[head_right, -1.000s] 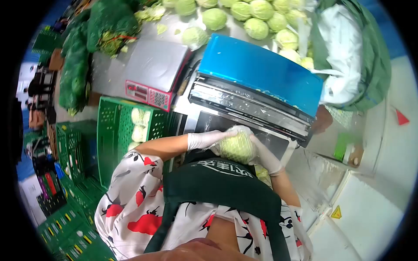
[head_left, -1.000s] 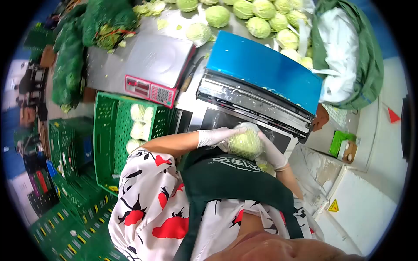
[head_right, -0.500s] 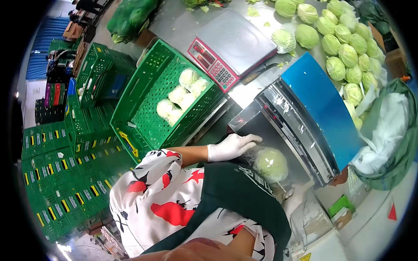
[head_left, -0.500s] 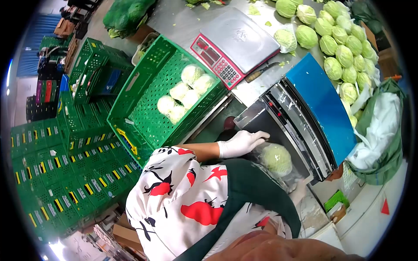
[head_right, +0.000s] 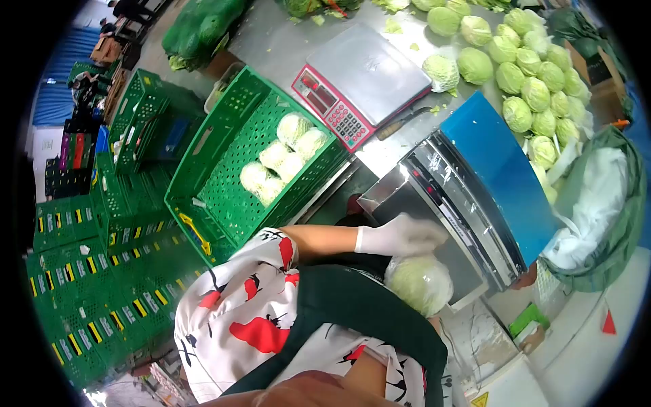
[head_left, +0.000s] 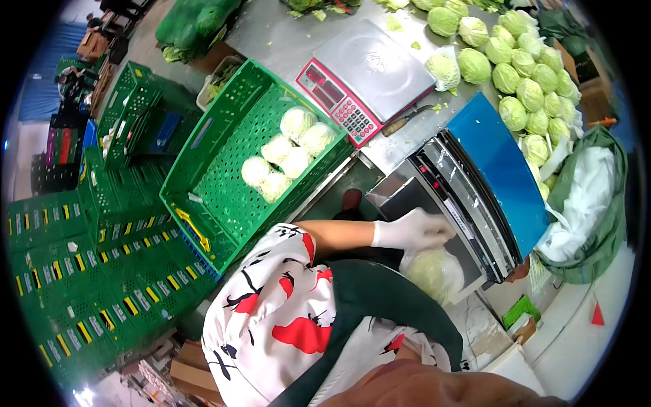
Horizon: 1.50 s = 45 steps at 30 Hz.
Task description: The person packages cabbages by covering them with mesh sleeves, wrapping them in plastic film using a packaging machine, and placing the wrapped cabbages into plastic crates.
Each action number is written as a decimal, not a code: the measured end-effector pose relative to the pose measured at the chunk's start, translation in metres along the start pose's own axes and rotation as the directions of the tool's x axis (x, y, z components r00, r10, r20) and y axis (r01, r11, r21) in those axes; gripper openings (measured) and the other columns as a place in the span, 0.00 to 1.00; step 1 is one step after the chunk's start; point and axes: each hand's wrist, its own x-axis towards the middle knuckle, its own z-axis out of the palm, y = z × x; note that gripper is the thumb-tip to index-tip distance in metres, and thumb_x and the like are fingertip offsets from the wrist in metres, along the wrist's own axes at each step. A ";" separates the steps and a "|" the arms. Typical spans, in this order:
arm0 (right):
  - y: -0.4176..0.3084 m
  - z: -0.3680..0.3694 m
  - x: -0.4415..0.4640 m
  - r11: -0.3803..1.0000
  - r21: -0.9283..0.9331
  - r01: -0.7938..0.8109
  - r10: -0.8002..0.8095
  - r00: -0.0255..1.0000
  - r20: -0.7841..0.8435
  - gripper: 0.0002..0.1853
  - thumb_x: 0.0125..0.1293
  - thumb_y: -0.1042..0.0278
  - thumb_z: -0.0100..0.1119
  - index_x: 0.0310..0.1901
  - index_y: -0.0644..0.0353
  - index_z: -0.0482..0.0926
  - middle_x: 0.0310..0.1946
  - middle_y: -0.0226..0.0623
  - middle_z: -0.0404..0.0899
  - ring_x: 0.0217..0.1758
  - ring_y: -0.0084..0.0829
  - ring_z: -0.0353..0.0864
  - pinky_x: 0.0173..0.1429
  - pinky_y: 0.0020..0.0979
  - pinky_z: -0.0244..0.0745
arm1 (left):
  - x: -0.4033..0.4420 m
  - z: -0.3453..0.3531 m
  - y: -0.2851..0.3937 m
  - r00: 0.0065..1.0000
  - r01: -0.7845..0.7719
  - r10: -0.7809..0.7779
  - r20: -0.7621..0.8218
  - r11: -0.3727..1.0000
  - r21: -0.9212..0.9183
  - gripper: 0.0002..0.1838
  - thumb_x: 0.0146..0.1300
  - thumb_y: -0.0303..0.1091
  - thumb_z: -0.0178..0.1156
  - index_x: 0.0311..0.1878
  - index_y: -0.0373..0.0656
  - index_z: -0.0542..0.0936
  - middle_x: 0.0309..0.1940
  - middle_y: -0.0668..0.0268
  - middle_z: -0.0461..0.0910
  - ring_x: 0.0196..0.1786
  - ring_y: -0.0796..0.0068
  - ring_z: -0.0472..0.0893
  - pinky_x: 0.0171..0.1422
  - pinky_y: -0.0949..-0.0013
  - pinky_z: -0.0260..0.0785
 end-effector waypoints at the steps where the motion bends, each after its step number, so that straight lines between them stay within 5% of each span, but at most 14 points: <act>1: -0.010 0.009 0.008 0.997 -0.026 0.069 -0.069 0.998 -0.002 0.12 0.68 0.73 0.52 0.51 0.62 0.75 0.44 0.38 0.74 0.48 0.32 0.76 0.54 0.33 0.71 | 0.014 -0.002 0.021 0.971 0.192 -0.223 -0.089 0.944 -0.268 0.24 0.64 0.33 0.64 0.64 0.44 0.76 0.20 0.69 0.76 0.23 0.80 0.77 0.30 0.69 0.71; 3: -0.027 0.025 0.019 0.981 -0.068 0.184 -0.188 0.981 -0.045 0.13 0.68 0.75 0.52 0.53 0.63 0.74 0.47 0.39 0.75 0.51 0.33 0.76 0.57 0.34 0.71 | 0.030 -0.006 0.053 0.943 0.245 -0.321 -0.083 0.844 -0.478 0.31 0.63 0.29 0.64 0.71 0.44 0.70 0.30 0.75 0.76 0.31 0.92 0.72 0.36 0.79 0.68; 6: -0.052 0.040 0.033 0.948 -0.089 0.305 -0.315 0.940 -0.133 0.15 0.67 0.77 0.52 0.55 0.64 0.73 0.51 0.41 0.75 0.55 0.35 0.76 0.62 0.34 0.70 | 0.012 -0.015 0.020 0.981 0.052 0.001 0.193 0.961 -0.271 0.33 0.71 0.41 0.56 0.76 0.42 0.63 0.69 0.58 0.68 0.72 0.65 0.65 0.78 0.61 0.50; 9: -0.075 0.050 0.039 0.927 -0.045 0.373 -0.374 0.902 -0.214 0.17 0.67 0.78 0.51 0.57 0.65 0.73 0.55 0.43 0.76 0.60 0.36 0.77 0.66 0.35 0.70 | -0.031 -0.043 0.016 0.816 0.568 -0.131 0.563 0.359 -0.741 0.33 0.73 0.50 0.51 0.73 0.35 0.64 0.70 0.55 0.68 0.73 0.63 0.67 0.78 0.59 0.57; 12: -0.093 0.043 0.039 0.925 0.053 0.377 -0.359 0.909 -0.212 0.16 0.67 0.78 0.54 0.57 0.64 0.75 0.51 0.41 0.80 0.56 0.34 0.80 0.62 0.33 0.73 | -0.073 -0.066 -0.032 0.815 0.436 -0.380 0.437 -0.094 -0.895 0.30 0.74 0.52 0.51 0.69 0.40 0.69 0.63 0.54 0.76 0.62 0.58 0.79 0.67 0.53 0.73; 17: -0.100 0.001 0.061 0.923 -0.066 0.380 -0.381 0.872 -0.307 0.12 0.68 0.75 0.57 0.52 0.61 0.79 0.44 0.39 0.83 0.49 0.29 0.83 0.56 0.30 0.75 | -0.104 -0.207 -0.023 0.675 -0.068 -0.644 -0.361 0.433 -0.899 0.43 0.70 0.74 0.32 0.70 0.47 0.69 0.66 0.55 0.73 0.69 0.52 0.72 0.70 0.44 0.68; 22: -0.100 -0.063 0.113 0.907 -0.205 0.367 -0.419 0.752 -0.509 0.09 0.67 0.73 0.59 0.48 0.61 0.81 0.42 0.40 0.83 0.43 0.31 0.82 0.52 0.30 0.76 | -0.143 -0.321 -0.060 0.516 -0.071 -0.622 -0.589 0.655 -0.753 0.43 0.67 0.73 0.42 0.74 0.51 0.64 0.72 0.60 0.66 0.73 0.54 0.66 0.73 0.44 0.62; 25: -0.115 -0.120 0.155 0.699 -0.592 0.402 -0.713 0.463 -0.527 0.10 0.66 0.76 0.57 0.48 0.62 0.81 0.41 0.42 0.82 0.47 0.40 0.81 0.56 0.36 0.75 | -0.147 -0.345 -0.074 0.105 -0.120 -0.792 -0.601 0.590 -0.799 0.45 0.65 0.73 0.47 0.77 0.51 0.60 0.76 0.57 0.57 0.75 0.52 0.62 0.75 0.42 0.59; 29: -0.121 -0.200 0.215 0.425 -0.902 -0.074 -0.609 0.714 -0.346 0.25 0.54 0.80 0.58 0.56 0.58 0.78 0.51 0.44 0.81 0.58 0.42 0.77 0.62 0.38 0.70 | -0.090 -0.366 -0.111 0.297 0.212 -0.539 -0.788 0.842 -0.495 0.39 0.71 0.54 0.54 0.76 0.39 0.58 0.75 0.50 0.58 0.76 0.54 0.60 0.77 0.47 0.54; 33: -0.098 -0.258 0.276 -0.111 -0.992 -0.059 -0.638 0.769 0.026 0.21 0.60 0.74 0.52 0.56 0.58 0.78 0.56 0.45 0.78 0.63 0.44 0.74 0.65 0.43 0.67 | 0.100 -0.318 -0.090 0.551 0.293 -0.239 -0.800 0.952 -0.083 0.36 0.65 0.35 0.66 0.73 0.36 0.63 0.70 0.51 0.67 0.71 0.60 0.68 0.76 0.61 0.57; 35: -0.088 -0.273 0.301 -0.129 -0.987 0.100 -0.603 0.782 0.158 0.11 0.57 0.72 0.56 0.42 0.57 0.82 0.43 0.40 0.81 0.55 0.41 0.78 0.57 0.39 0.71 | 0.198 -0.280 -0.095 0.771 0.352 0.118 -0.626 0.740 0.573 0.39 0.60 0.36 0.71 0.72 0.36 0.66 0.66 0.50 0.71 0.69 0.58 0.70 0.74 0.59 0.60; 37: -0.096 -0.284 0.314 -0.127 -0.979 0.158 -0.442 0.875 0.198 0.05 0.58 0.71 0.56 0.34 0.55 0.81 0.35 0.36 0.80 0.50 0.39 0.79 0.51 0.36 0.72 | 0.290 -0.246 -0.128 0.862 0.128 -0.045 -0.505 0.983 0.130 0.45 0.56 0.39 0.74 0.74 0.37 0.63 0.66 0.47 0.70 0.70 0.55 0.70 0.74 0.58 0.60; 39: -0.117 -0.285 0.310 -0.004 -0.988 0.156 -0.513 0.848 0.136 0.10 0.58 0.74 0.57 0.42 0.57 0.82 0.38 0.37 0.81 0.50 0.39 0.79 0.52 0.37 0.73 | 0.363 -0.213 -0.144 0.933 0.149 0.012 -0.360 0.897 0.417 0.56 0.48 0.45 0.78 0.75 0.32 0.58 0.69 0.42 0.66 0.73 0.53 0.66 0.77 0.56 0.57; 45: -0.182 -0.294 0.262 0.411 -0.911 0.035 -0.865 0.331 -0.377 0.18 0.72 0.75 0.57 0.62 0.66 0.76 0.59 0.46 0.80 0.58 0.37 0.81 0.62 0.36 0.75 | 0.455 -0.151 -0.184 0.956 0.293 -0.177 -0.236 0.494 0.819 0.71 0.33 0.55 0.82 0.77 0.36 0.51 0.73 0.41 0.58 0.73 0.42 0.62 0.76 0.51 0.59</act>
